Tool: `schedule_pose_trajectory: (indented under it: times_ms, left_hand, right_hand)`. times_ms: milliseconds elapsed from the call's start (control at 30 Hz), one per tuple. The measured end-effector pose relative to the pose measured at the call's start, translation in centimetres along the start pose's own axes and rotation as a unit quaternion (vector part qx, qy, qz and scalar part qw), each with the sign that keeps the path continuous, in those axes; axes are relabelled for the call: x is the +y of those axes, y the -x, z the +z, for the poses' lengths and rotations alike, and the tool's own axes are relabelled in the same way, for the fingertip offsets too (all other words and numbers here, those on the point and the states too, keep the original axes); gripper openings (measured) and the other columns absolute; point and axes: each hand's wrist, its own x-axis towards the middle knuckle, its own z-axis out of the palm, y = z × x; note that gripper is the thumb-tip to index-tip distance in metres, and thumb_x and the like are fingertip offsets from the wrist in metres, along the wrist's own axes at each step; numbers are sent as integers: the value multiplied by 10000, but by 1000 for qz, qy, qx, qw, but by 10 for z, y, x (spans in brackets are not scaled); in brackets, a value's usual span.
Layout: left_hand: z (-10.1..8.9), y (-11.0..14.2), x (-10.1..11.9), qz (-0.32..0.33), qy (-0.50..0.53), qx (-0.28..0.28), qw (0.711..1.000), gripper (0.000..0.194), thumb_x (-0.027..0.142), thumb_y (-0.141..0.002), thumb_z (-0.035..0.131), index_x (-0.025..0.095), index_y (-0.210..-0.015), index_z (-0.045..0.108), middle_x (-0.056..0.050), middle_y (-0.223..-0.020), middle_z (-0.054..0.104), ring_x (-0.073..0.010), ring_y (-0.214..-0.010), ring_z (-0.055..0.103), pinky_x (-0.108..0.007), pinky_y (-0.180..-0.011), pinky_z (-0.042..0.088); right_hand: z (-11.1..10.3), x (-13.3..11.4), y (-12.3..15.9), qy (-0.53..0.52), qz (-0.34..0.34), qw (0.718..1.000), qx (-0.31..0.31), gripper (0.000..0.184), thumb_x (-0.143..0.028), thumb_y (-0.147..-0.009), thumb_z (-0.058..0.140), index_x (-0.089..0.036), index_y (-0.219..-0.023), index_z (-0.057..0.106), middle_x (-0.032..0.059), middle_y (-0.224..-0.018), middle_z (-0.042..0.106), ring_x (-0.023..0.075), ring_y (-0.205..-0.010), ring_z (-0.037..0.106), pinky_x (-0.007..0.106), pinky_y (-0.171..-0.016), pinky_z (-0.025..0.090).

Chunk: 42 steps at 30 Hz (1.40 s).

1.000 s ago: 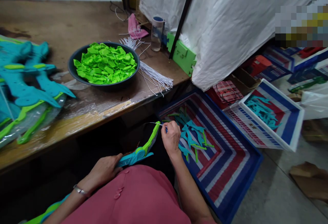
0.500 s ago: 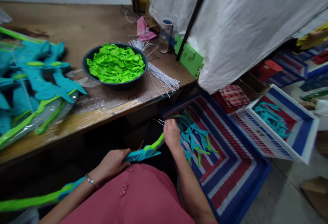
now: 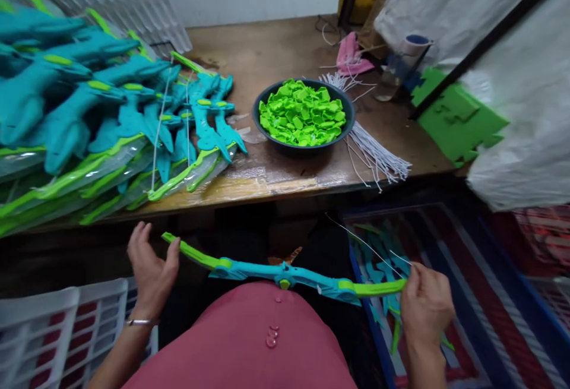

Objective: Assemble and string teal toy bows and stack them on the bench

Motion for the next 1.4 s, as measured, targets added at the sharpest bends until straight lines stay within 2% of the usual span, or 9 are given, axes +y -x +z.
schedule_pose_trajectory:
  times_ms: [100, 167, 267, 467, 600, 733, 933, 1167, 1400]
  left_hand:
    - [11, -3, -21, -183, 161, -44, 969, 567, 461, -823, 664, 147, -1270, 514, -204, -1386, 561, -374, -1345, 516, -573, -1162, 371]
    - [22, -1, -25, -211, 218, -75, 950, 473, 520, -838, 618, 138, -1111, 566, -136, -1014, 677, -308, -992, 687, -512, -938, 546]
    - [35, 7, -17, -220, 297, -79, 926, 418, 547, -802, 677, 168, -925, 554, -4, -742, 584, -167, -677, 621, -339, -714, 555]
    - [46, 17, 20, -172, 399, -61, 899, 399, 472, -770, 788, 180, -789, 517, 36, -665, 537, -114, -603, 529, -257, -623, 465]
    - [30, 6, 45, -103, 443, -34, 890, 317, 389, -812, 779, 185, -768, 541, 37, -653, 538, -126, -625, 525, -276, -666, 471]
    - [11, 4, 62, -4, 476, -75, 876, 216, 262, -933, 674, 174, -764, 573, 12, -686, 547, -145, -661, 533, -311, -709, 467]
    - [27, 33, 71, 54, 495, -254, 829, 184, 229, -1002, 583, 176, -826, 580, -17, -747, 545, -166, -737, 531, -333, -733, 420]
    - [44, 51, 86, 34, 567, -355, 743, 201, 289, -963, 643, 178, -818, 559, -19, -732, 536, -169, -727, 491, -342, -735, 403]
    - [35, 54, 90, 91, 552, -416, 717, 240, 281, -929, 666, 186, -767, 516, -13, -712, 534, -156, -700, 484, -338, -732, 421]
  right_hand:
    - [10, 11, 5, 1, -4, 1000, -8, 323, -373, -978, 480, -196, -914, 742, 137, -807, 674, 311, -739, 645, 391, -573, 443]
    - [15, 16, 4, 11, -15, 1000, -13, 327, -383, -964, 479, -204, -871, 736, 133, -793, 667, 307, -694, 627, 400, -562, 426]
    - [15, 7, -2, 11, -70, 997, 0, 351, -397, -966, 475, -214, -775, 704, 127, -795, 667, 300, -697, 629, 437, -639, 454]
    - [-17, -104, -36, -228, -124, 958, -123, 248, -294, -1013, 513, -212, -994, 746, 62, -911, 612, 193, -788, 641, 316, -694, 498]
    - [-41, -170, -72, -337, -40, 931, -133, 200, -262, -982, 618, -232, -1131, 747, 11, -840, 585, 149, -701, 588, 284, -641, 461]
    - [-64, -191, -101, -383, 21, 917, -112, 183, -257, -942, 692, -244, -1116, 747, -12, -815, 582, 126, -654, 536, 268, -593, 417]
    - [-98, -219, -116, -421, -82, 894, -131, 139, -150, -953, 669, -251, -998, 753, 11, -940, 629, 139, -836, 610, 261, -704, 456]
    - [-99, -282, -85, -531, -180, 757, -336, 213, -97, -1004, 543, -212, -1067, 711, 17, -888, 568, 112, -760, 586, 228, -630, 468]
    - [-103, -297, -73, -533, -230, 763, -284, 188, -35, -976, 490, -149, -1017, 634, 32, -857, 562, 126, -768, 560, 241, -663, 480]
